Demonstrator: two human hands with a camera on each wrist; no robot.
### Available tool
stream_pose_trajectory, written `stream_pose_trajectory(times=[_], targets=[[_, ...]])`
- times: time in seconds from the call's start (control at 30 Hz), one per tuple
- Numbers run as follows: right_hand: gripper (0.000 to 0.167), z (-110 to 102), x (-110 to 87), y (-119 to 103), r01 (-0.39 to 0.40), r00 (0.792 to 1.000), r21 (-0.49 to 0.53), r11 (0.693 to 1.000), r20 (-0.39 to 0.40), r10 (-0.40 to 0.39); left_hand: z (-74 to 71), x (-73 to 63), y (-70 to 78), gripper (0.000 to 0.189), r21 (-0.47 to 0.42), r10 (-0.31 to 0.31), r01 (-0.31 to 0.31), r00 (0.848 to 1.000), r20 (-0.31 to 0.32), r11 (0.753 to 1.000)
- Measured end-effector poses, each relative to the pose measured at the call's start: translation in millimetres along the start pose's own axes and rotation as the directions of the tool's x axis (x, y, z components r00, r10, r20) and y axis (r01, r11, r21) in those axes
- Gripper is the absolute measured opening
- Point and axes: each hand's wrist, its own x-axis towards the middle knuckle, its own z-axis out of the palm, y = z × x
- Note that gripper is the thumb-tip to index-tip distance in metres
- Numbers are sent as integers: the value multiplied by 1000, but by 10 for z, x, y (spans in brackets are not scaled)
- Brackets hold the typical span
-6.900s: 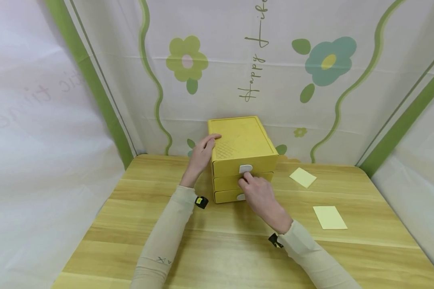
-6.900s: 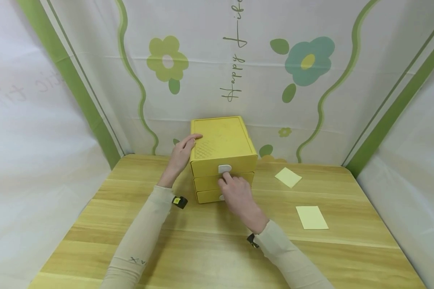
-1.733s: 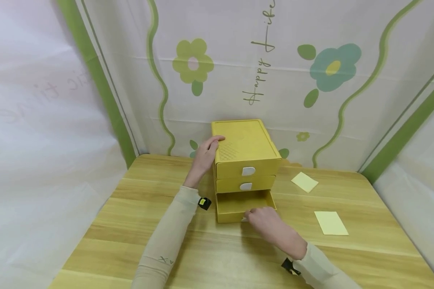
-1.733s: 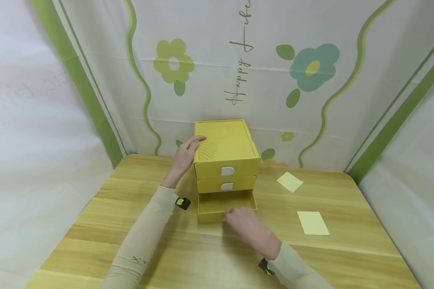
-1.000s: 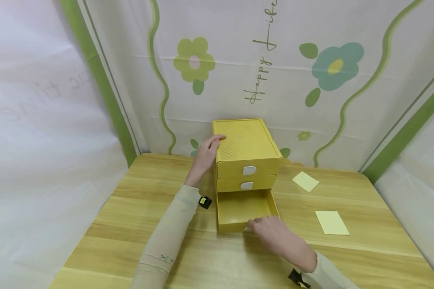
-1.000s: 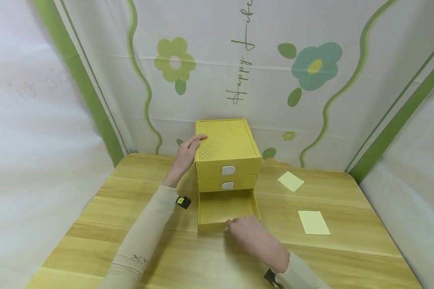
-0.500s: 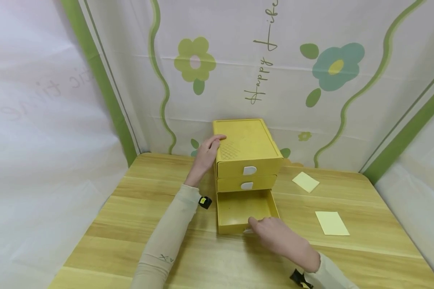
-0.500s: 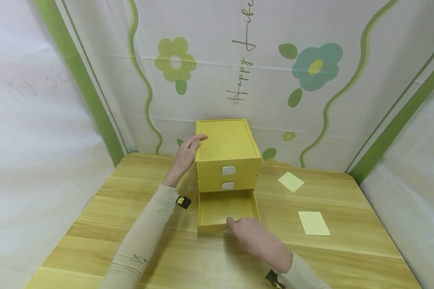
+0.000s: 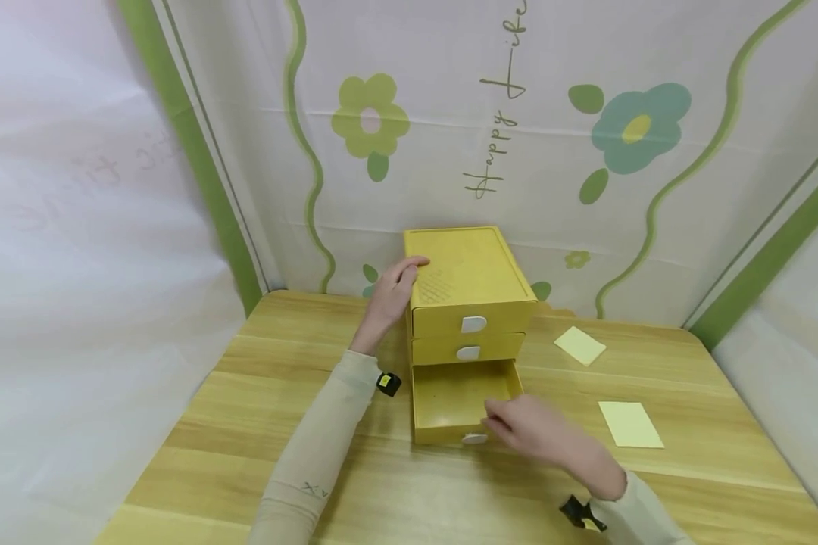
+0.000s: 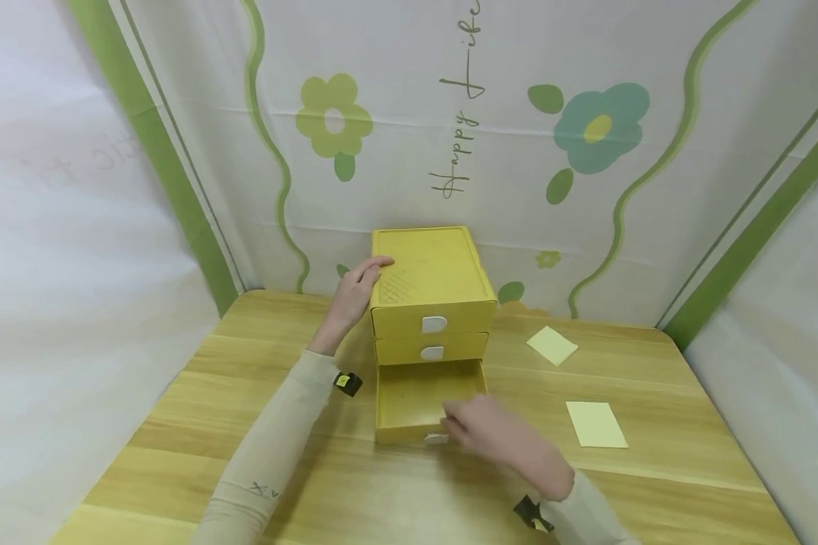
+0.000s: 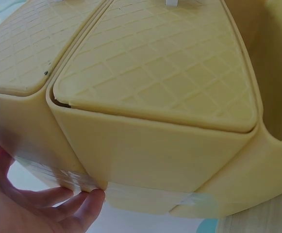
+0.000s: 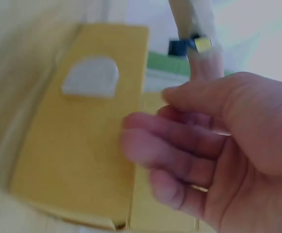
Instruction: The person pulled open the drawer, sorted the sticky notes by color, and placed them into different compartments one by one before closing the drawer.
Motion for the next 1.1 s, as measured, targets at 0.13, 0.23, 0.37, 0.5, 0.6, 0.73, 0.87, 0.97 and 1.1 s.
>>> stream_pose_trajectory(times=[0.13, 0.23, 0.37, 0.5, 0.6, 0.73, 0.87, 0.97, 1.1], targets=[[27, -94, -6, 215, -1, 992, 26, 1000, -125, 4, 16, 1, -2, 42, -11, -6, 6, 1000, -3, 1000], [28, -142, -26, 396, -36, 979, 41, 998, -197, 44, 14, 3, -7, 42, -15, -9, 9, 1000, -6, 1000], [25, -175, -68, 609, -97, 958, 76, 992, -265, 114, 14, 10, -6, 43, -7, 0, 0, 1000, -3, 1000], [25, -206, -94, 763, -116, 942, 75, 990, -307, 134, 18, 9, 0, 42, -4, -3, 3, 1000, -5, 1000], [26, -238, -103, 849, -132, 939, 70, 989, -311, 147, 24, 10, 2, 42, -3, -6, 6, 1000, -9, 1000], [23, -279, -106, 976, -185, 934, 81, 979, -297, 201, 27, 6, 7, 42, -4, -2, 2, 1000, -9, 1000], [20, -324, -108, 1116, -227, 930, 115, 967, -268, 250, 31, -2, 4, 42, -10, -5, 5, 1000, -4, 1000], [20, -360, -99, 1216, -261, 927, 157, 953, -237, 292, 30, -3, 3, 42, -20, -13, 13, 1000, -7, 1000], [24, -399, -84, 1366, -327, 913, 202, 923, -185, 363, 27, 0, 11, 42, -28, -12, 12, 1000, -8, 1000]])
